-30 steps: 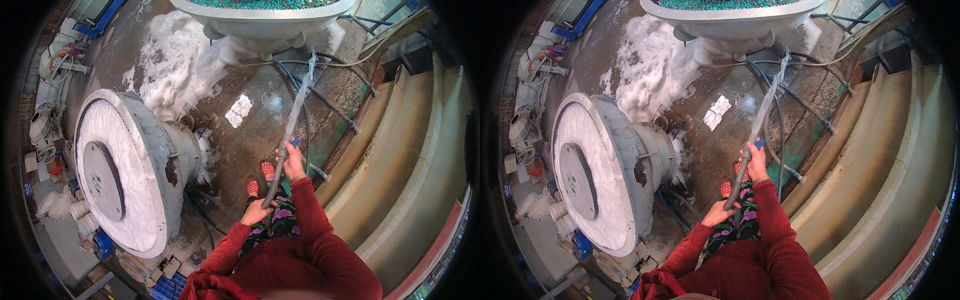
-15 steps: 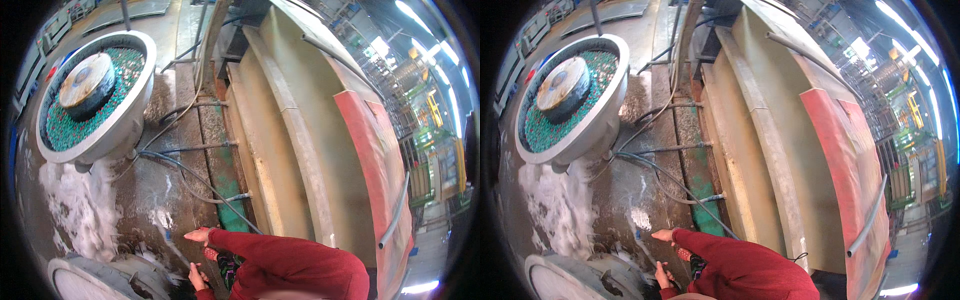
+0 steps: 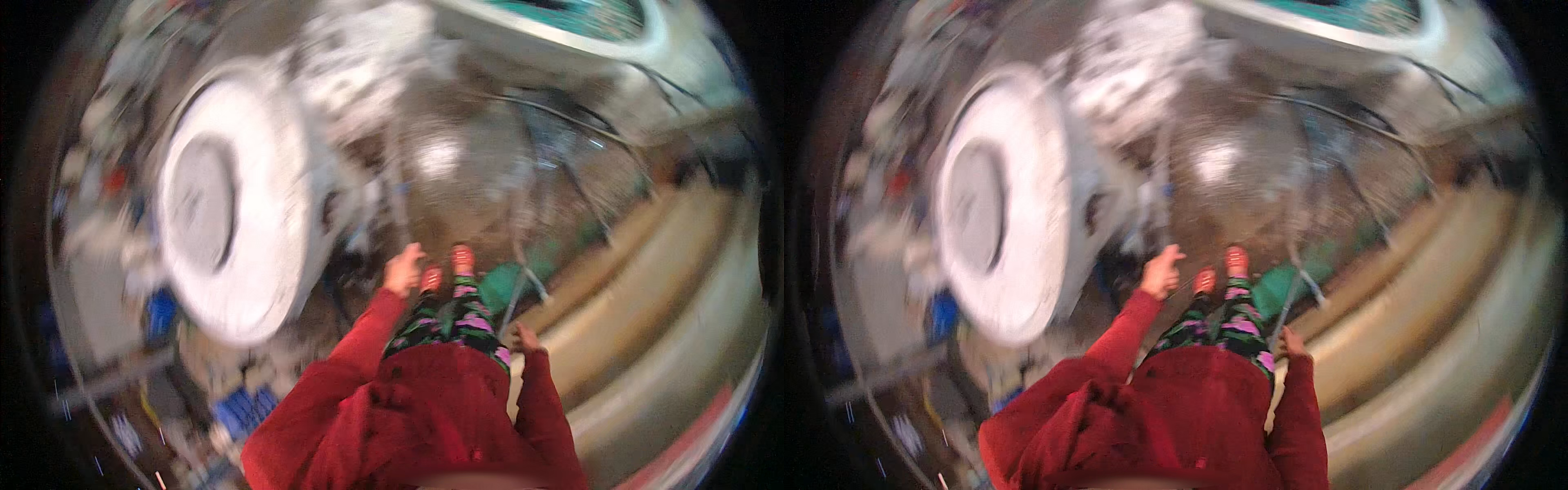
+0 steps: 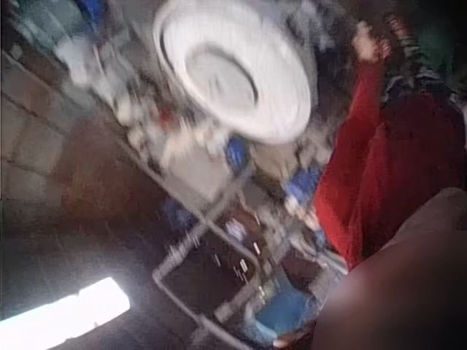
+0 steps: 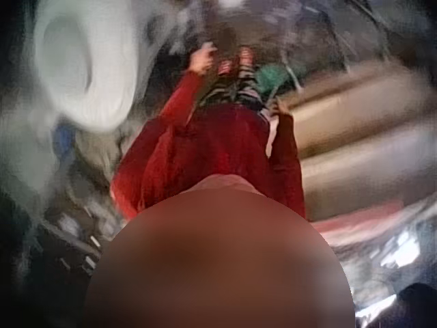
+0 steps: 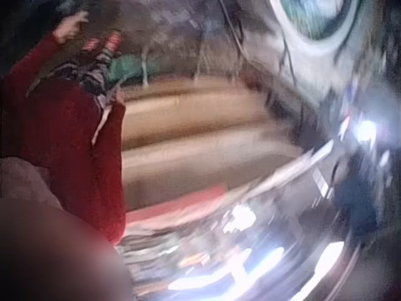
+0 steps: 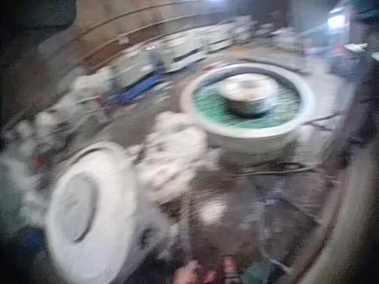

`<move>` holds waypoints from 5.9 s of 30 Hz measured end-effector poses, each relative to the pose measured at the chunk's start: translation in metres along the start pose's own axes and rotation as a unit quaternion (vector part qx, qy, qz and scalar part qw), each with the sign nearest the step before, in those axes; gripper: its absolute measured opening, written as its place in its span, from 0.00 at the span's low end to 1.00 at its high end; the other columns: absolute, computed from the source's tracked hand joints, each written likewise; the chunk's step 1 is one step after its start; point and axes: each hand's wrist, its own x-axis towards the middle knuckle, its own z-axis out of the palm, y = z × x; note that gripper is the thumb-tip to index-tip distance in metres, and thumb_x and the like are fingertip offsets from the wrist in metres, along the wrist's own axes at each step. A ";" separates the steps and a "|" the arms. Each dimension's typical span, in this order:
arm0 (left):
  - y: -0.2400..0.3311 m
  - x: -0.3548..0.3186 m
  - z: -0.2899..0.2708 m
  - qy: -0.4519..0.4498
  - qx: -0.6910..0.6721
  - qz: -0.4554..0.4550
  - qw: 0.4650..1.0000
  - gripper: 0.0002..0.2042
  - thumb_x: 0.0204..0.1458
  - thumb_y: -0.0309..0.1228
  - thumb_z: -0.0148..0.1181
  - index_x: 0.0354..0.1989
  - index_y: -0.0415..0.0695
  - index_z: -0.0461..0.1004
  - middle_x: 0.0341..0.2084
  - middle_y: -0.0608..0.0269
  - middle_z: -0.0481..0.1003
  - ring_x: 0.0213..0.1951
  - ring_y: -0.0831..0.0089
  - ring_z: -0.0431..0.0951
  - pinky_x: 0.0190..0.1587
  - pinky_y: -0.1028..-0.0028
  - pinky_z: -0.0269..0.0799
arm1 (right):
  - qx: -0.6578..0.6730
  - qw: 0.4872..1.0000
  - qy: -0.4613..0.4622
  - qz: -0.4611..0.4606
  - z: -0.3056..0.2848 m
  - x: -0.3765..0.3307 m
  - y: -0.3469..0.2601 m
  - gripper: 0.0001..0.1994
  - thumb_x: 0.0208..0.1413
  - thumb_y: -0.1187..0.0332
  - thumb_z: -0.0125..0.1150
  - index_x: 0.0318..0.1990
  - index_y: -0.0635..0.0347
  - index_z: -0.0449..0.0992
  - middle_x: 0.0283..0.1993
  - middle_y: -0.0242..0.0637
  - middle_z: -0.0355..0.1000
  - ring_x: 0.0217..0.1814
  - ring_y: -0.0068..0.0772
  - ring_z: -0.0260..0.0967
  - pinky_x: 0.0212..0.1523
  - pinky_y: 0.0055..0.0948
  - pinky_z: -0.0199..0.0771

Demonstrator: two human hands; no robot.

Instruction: The person uses a hose to spray water into a rotating industrial machine, then moves to spray and rinse a large white container and the surrounding floor area. The person directs the water stream to remove foam and debris from the equipment and floor.

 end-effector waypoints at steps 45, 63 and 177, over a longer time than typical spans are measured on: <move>-0.201 -0.141 -0.213 0.315 0.396 -0.054 0.861 0.28 0.42 0.59 0.49 0.43 0.50 0.73 0.41 0.57 0.73 0.46 0.58 0.71 0.47 0.59 0.65 | -0.367 0.926 -0.068 -0.055 0.123 -0.007 -0.171 0.21 0.55 0.58 0.46 0.56 0.47 0.61 0.43 0.32 0.68 0.35 0.31 0.64 0.31 0.37 0.71; -0.288 -0.257 -0.433 0.459 -0.121 0.130 0.871 0.29 0.44 0.43 0.60 0.58 0.56 0.61 0.11 0.64 0.66 0.09 0.77 0.61 0.12 0.75 0.58 | -0.473 0.853 -0.165 -0.144 0.333 0.012 -0.067 0.21 0.52 0.62 0.49 0.55 0.50 0.63 0.40 0.39 0.70 0.33 0.31 0.67 0.25 0.31 0.69; 0.307 -0.241 -1.422 -0.130 -0.112 0.140 0.975 0.14 0.49 0.33 0.57 0.44 0.49 0.66 0.11 0.78 0.53 0.11 0.88 0.50 0.11 0.84 0.46 | -0.650 0.588 -0.409 -0.255 1.628 0.039 0.212 0.13 0.53 0.62 0.45 0.37 0.58 0.74 0.33 0.44 0.71 0.35 0.40 0.68 0.38 0.33 0.67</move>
